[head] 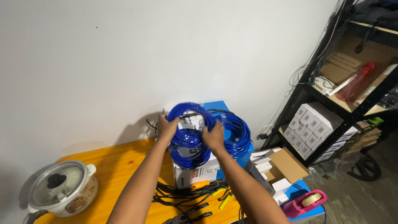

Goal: The person coils a blue flexible cable into loops on a work table, then carries each coil to a white shelving unit and places it with the other coiled cables on a shelf. They repeat the coiling and shelving cycle for several coils.

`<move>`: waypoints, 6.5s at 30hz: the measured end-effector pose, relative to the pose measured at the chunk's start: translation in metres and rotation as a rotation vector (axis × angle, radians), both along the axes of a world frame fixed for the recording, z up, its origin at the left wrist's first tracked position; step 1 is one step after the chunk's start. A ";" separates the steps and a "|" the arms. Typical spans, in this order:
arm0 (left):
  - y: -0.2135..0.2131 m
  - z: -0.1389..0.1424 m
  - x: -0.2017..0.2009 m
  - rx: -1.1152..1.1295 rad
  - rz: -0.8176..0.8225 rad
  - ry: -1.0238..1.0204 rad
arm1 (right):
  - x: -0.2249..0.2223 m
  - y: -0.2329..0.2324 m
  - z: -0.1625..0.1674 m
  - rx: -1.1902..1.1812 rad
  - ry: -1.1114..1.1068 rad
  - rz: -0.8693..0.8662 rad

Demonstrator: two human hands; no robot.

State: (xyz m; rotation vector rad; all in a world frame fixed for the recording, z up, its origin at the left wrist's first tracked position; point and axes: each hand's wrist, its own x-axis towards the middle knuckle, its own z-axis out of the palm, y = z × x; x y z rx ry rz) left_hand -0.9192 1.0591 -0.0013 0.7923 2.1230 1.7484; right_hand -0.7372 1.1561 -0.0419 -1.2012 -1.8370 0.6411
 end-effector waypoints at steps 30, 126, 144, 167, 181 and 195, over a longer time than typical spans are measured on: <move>0.112 -0.035 0.139 -0.479 -0.277 0.136 | 0.125 0.106 0.005 -0.189 -0.375 -0.189; 0.101 -0.005 0.124 -0.407 -0.294 0.208 | 0.148 0.107 0.017 -0.223 -0.056 -0.175; 0.120 -0.040 0.131 -0.578 -0.330 0.212 | 0.119 0.108 0.012 -0.445 -0.481 -0.078; 0.111 -0.048 0.136 -0.544 -0.252 0.130 | 0.123 0.072 0.030 -0.569 -0.298 -0.230; 0.097 -0.030 0.127 -0.384 -0.106 -0.018 | 0.106 0.115 0.023 -0.467 -0.185 -0.088; 0.092 0.053 0.163 0.234 -0.235 -0.036 | 0.155 0.085 0.097 -0.181 0.348 -0.007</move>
